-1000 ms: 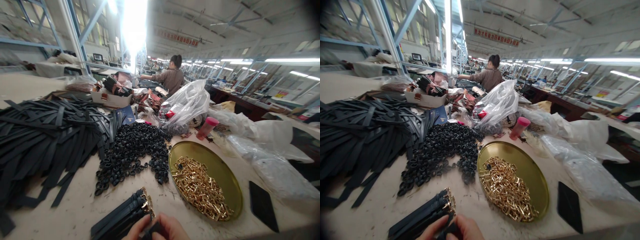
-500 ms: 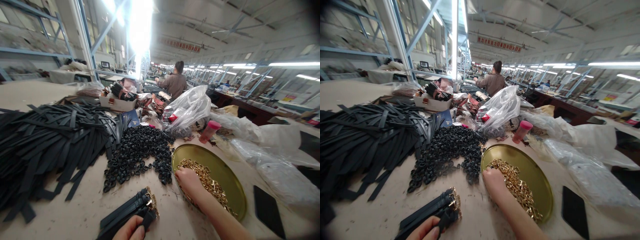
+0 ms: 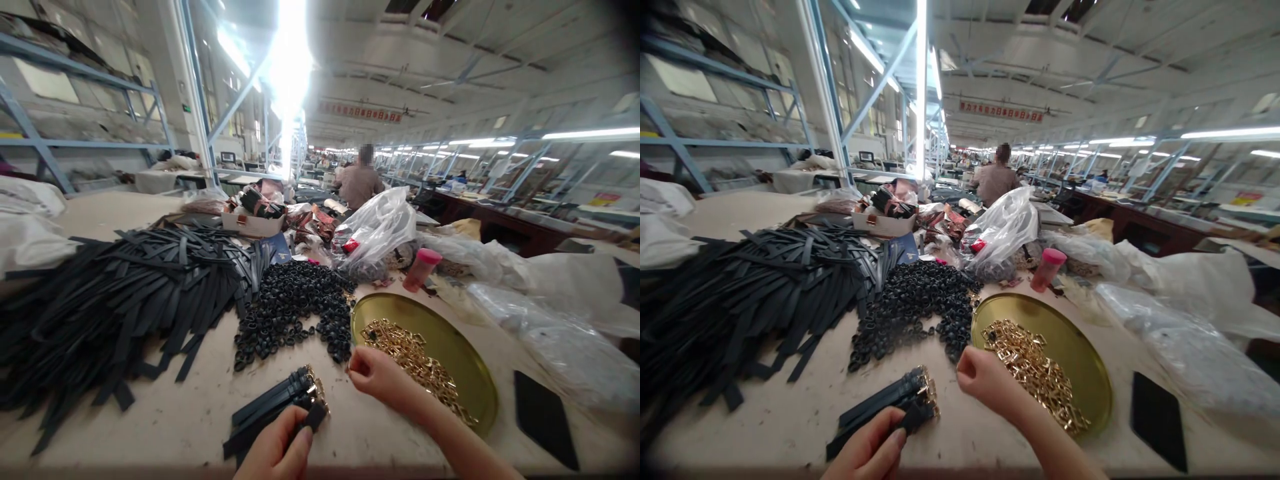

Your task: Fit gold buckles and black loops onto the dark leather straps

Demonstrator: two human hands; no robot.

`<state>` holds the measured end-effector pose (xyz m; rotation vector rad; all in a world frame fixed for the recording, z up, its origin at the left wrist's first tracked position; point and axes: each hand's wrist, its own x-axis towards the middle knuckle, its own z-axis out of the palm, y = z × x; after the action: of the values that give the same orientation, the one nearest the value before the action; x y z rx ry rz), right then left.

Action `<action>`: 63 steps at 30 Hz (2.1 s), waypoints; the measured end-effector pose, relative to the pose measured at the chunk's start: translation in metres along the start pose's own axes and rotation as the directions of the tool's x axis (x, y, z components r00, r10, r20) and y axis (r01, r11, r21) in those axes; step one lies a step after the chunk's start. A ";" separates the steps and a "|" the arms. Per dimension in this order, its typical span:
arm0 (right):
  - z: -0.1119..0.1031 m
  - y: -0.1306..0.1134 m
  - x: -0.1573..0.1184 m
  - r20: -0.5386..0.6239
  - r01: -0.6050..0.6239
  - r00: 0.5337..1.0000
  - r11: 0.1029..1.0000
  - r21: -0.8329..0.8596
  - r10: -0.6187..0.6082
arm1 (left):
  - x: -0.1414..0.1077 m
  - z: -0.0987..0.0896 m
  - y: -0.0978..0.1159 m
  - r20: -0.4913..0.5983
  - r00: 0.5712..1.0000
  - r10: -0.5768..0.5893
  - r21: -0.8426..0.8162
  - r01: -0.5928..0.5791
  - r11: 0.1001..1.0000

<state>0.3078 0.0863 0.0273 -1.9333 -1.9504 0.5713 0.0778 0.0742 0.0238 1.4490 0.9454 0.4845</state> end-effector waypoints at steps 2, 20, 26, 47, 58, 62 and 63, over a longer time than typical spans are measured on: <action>0.007 -0.016 -0.019 0.074 -0.040 0.997 0.943 0.331 0.017 | 0.000 0.002 0.015 -0.020 0.999 0.050 0.075 -0.048 0.996; 0.060 -0.057 -0.058 0.026 -0.090 0.978 0.311 0.946 0.205 | 0.004 0.010 0.014 -0.064 0.985 0.163 0.304 -0.136 0.943; 0.062 -0.057 -0.058 0.336 -0.300 0.923 -0.194 0.934 0.190 | 0.004 0.011 0.010 -0.060 0.982 0.179 0.395 -0.142 0.908; 0.095 -0.053 -0.060 0.174 -0.100 0.886 -0.189 0.977 0.431 | -0.001 0.015 0.000 0.136 0.990 0.034 0.455 -0.092 0.886; 0.101 -0.063 -0.079 0.098 -0.077 0.930 -0.073 0.994 0.356 | -0.009 0.019 -0.007 0.126 0.992 0.000 0.137 -0.017 0.990; 0.100 -0.067 -0.083 0.113 -0.102 0.931 -0.048 0.994 0.348 | -0.008 0.024 -0.015 0.141 0.986 -0.094 -0.037 0.100 0.994; 0.098 -0.068 -0.083 0.120 -0.114 0.930 -0.038 0.993 0.346 | -0.008 0.025 -0.016 0.150 0.982 -0.117 -0.074 0.129 0.989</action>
<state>0.2017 -0.0013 -0.0199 -1.1095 -0.4695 1.3601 0.0881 0.0509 0.0072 1.3235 0.8820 0.3190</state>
